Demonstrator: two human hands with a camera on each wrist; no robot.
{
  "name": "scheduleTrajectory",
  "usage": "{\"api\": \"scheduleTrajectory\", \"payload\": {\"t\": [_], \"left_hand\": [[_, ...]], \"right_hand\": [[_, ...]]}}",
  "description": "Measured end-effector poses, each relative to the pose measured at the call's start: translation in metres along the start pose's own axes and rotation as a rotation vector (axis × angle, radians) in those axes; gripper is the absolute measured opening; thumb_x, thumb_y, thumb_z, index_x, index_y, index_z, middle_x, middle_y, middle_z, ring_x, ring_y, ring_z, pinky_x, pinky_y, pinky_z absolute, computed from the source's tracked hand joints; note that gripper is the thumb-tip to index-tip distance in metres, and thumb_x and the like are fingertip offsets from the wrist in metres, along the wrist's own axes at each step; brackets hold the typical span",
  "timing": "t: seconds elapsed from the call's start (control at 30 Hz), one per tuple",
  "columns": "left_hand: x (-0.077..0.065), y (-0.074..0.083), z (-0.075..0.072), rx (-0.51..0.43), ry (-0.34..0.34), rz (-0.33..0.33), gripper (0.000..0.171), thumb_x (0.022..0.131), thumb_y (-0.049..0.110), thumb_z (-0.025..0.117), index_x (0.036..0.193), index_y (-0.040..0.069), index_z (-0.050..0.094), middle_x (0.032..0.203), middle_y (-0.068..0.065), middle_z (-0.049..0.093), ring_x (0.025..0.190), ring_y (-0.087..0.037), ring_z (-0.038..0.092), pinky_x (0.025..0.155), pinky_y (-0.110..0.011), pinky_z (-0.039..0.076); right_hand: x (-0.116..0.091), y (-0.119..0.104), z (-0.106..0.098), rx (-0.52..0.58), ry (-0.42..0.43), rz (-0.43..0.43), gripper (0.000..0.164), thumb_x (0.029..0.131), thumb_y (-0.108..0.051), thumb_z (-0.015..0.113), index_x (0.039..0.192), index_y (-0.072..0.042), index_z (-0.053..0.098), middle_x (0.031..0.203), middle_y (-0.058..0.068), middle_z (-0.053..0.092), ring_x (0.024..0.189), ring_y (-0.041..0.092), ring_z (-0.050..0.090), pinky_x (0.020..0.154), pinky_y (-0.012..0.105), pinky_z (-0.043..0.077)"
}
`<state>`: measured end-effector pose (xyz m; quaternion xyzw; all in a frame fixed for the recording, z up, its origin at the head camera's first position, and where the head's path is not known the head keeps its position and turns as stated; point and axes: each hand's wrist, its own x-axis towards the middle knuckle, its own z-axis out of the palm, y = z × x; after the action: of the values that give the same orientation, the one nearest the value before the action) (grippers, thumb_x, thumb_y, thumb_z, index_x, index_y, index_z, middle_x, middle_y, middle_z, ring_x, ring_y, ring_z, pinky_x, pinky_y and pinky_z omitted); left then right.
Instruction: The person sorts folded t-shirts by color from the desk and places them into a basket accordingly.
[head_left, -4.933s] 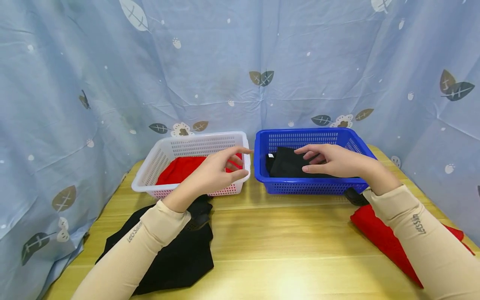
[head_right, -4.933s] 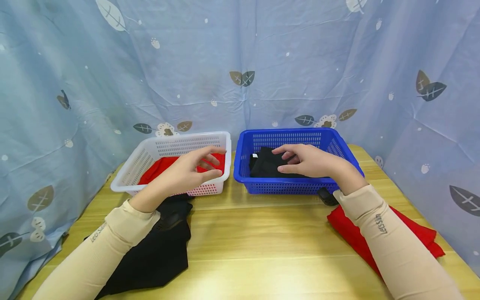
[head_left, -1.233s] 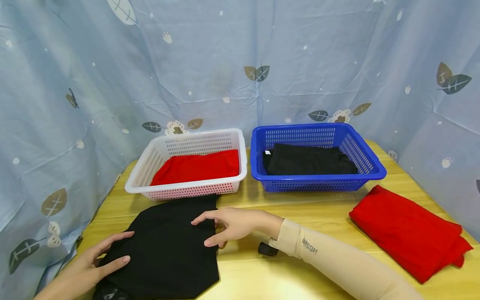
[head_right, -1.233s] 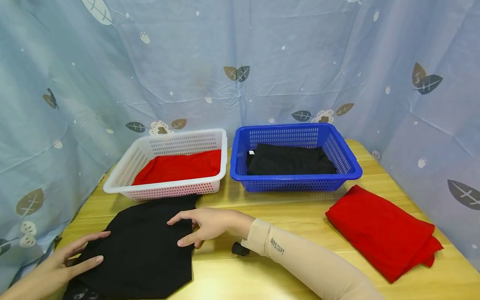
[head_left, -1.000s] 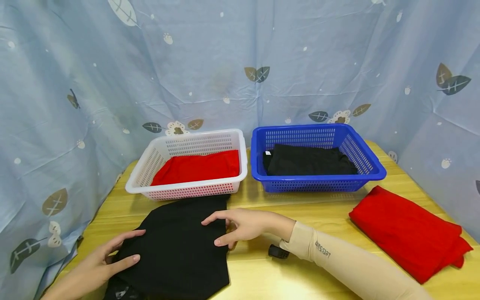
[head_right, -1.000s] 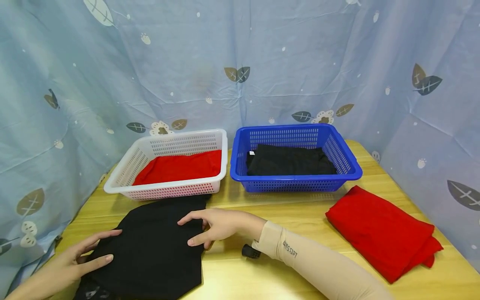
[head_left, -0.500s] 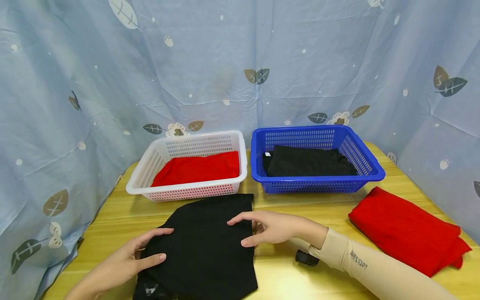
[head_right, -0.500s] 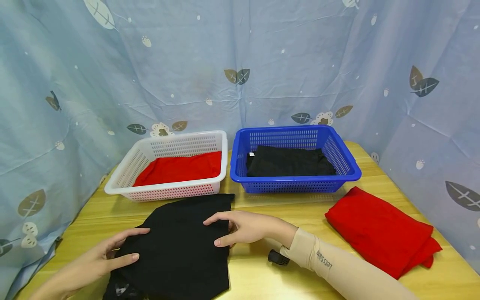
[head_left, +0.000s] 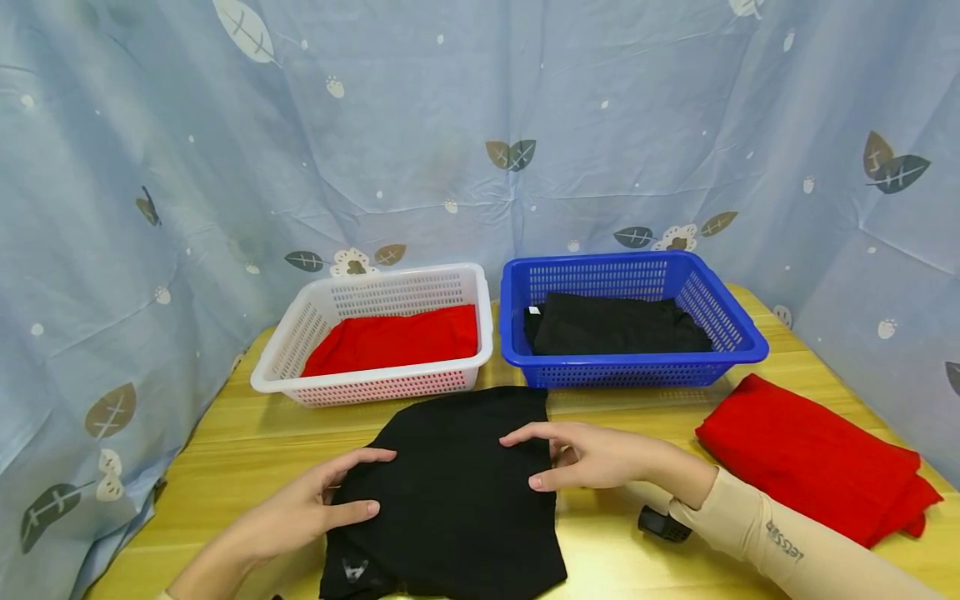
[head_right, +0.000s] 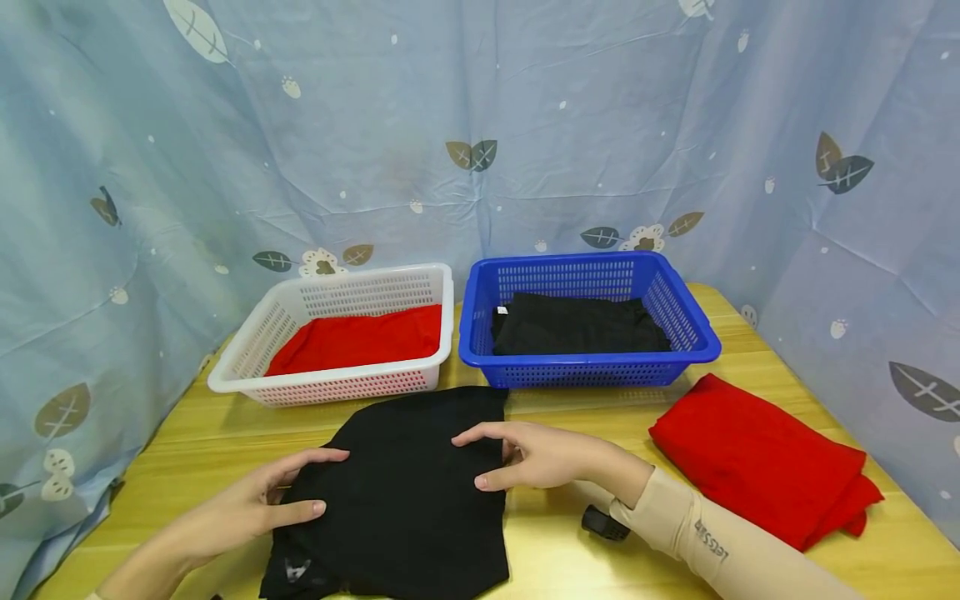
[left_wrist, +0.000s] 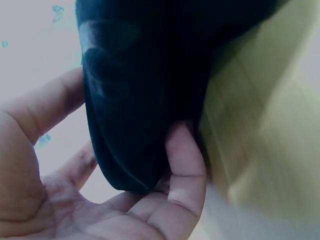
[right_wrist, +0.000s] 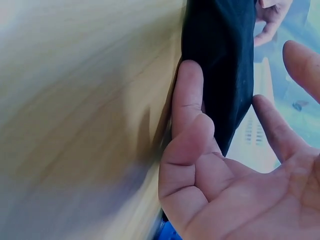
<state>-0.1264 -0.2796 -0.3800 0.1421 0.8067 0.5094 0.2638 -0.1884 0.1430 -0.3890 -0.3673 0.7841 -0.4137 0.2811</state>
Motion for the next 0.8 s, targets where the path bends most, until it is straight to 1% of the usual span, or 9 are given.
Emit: {"api": "scheduleTrajectory", "payload": {"t": [0.13, 0.27, 0.37, 0.43, 0.53, 0.6, 0.67, 0.73, 0.8], "left_hand": [[0.009, 0.006, 0.006, -0.002, -0.031, 0.036, 0.062, 0.104, 0.024, 0.072, 0.161, 0.02, 0.047, 0.156, -0.019, 0.055, 0.131, -0.029, 0.063, 0.1, -0.022, 0.057], [0.018, 0.011, 0.012, -0.014, -0.048, 0.044, 0.062, 0.103, 0.023, 0.073, 0.16, 0.02, 0.048, 0.151, -0.019, 0.059, 0.128, -0.027, 0.065, 0.1, -0.023, 0.057], [0.024, 0.014, 0.017, -0.053, -0.06, 0.041, 0.064, 0.102, 0.021, 0.074, 0.16, 0.019, 0.048, 0.146, -0.019, 0.062, 0.125, -0.027, 0.068, 0.098, -0.026, 0.059], [0.028, 0.016, 0.021, -0.092, -0.074, 0.037, 0.066, 0.101, 0.018, 0.075, 0.161, 0.019, 0.047, 0.143, -0.019, 0.063, 0.123, -0.027, 0.069, 0.097, -0.029, 0.061], [0.034, 0.017, 0.026, -0.129, -0.091, 0.047, 0.069, 0.099, 0.014, 0.077, 0.161, 0.018, 0.047, 0.145, -0.018, 0.062, 0.123, -0.027, 0.07, 0.098, -0.029, 0.061], [0.038, 0.017, 0.029, -0.147, -0.093, 0.057, 0.071, 0.097, 0.011, 0.078, 0.161, 0.017, 0.047, 0.146, -0.018, 0.062, 0.124, -0.027, 0.07, 0.098, -0.028, 0.061], [0.042, 0.017, 0.031, -0.16, -0.089, 0.067, 0.072, 0.096, 0.009, 0.078, 0.161, 0.017, 0.047, 0.148, -0.017, 0.062, 0.124, -0.026, 0.07, 0.1, -0.027, 0.06], [0.045, 0.015, 0.034, -0.18, -0.082, 0.071, 0.072, 0.095, 0.007, 0.079, 0.16, 0.016, 0.049, 0.148, -0.016, 0.063, 0.124, -0.025, 0.071, 0.1, -0.027, 0.06], [0.046, 0.013, 0.035, -0.205, -0.08, 0.075, 0.072, 0.094, 0.005, 0.078, 0.16, 0.015, 0.05, 0.147, -0.016, 0.064, 0.124, -0.024, 0.07, 0.1, -0.027, 0.06]], "right_hand": [[-0.014, 0.004, -0.003, 0.014, 0.022, 0.027, 0.055, 0.106, -0.035, 0.069, 0.158, -0.031, 0.051, 0.135, 0.01, 0.061, 0.09, 0.014, 0.065, 0.077, 0.026, 0.055], [-0.023, 0.004, -0.004, 0.036, 0.046, 0.042, 0.056, 0.106, -0.034, 0.069, 0.158, -0.03, 0.05, 0.149, 0.012, 0.056, 0.098, 0.015, 0.066, 0.081, 0.026, 0.055], [-0.024, 0.004, -0.004, 0.034, 0.067, 0.05, 0.057, 0.105, -0.036, 0.07, 0.158, -0.031, 0.051, 0.155, 0.01, 0.054, 0.096, 0.018, 0.062, 0.08, 0.027, 0.052], [-0.024, 0.004, -0.002, 0.04, 0.076, 0.058, 0.057, 0.104, -0.037, 0.071, 0.158, -0.033, 0.052, 0.157, 0.007, 0.053, 0.106, 0.02, 0.061, 0.088, 0.031, 0.051], [-0.023, 0.006, 0.0, 0.074, 0.074, 0.05, 0.059, 0.103, -0.036, 0.073, 0.157, -0.034, 0.053, 0.158, 0.002, 0.054, 0.132, 0.027, 0.055, 0.107, 0.042, 0.049], [-0.023, 0.009, 0.001, 0.115, 0.066, 0.029, 0.061, 0.102, -0.032, 0.075, 0.158, -0.032, 0.052, 0.157, 0.001, 0.057, 0.144, 0.029, 0.05, 0.118, 0.045, 0.044], [-0.022, 0.011, 0.002, 0.147, 0.061, -0.002, 0.063, 0.101, -0.027, 0.076, 0.159, -0.028, 0.051, 0.152, 0.002, 0.062, 0.143, 0.027, 0.055, 0.119, 0.037, 0.044], [-0.021, 0.014, 0.004, 0.166, 0.06, -0.028, 0.064, 0.1, -0.024, 0.077, 0.159, -0.025, 0.051, 0.149, 0.003, 0.064, 0.139, 0.021, 0.059, 0.116, 0.027, 0.046], [-0.02, 0.016, 0.004, 0.172, 0.066, -0.042, 0.065, 0.1, -0.022, 0.078, 0.159, -0.025, 0.051, 0.15, 0.004, 0.064, 0.138, 0.017, 0.06, 0.114, 0.02, 0.045]]}}
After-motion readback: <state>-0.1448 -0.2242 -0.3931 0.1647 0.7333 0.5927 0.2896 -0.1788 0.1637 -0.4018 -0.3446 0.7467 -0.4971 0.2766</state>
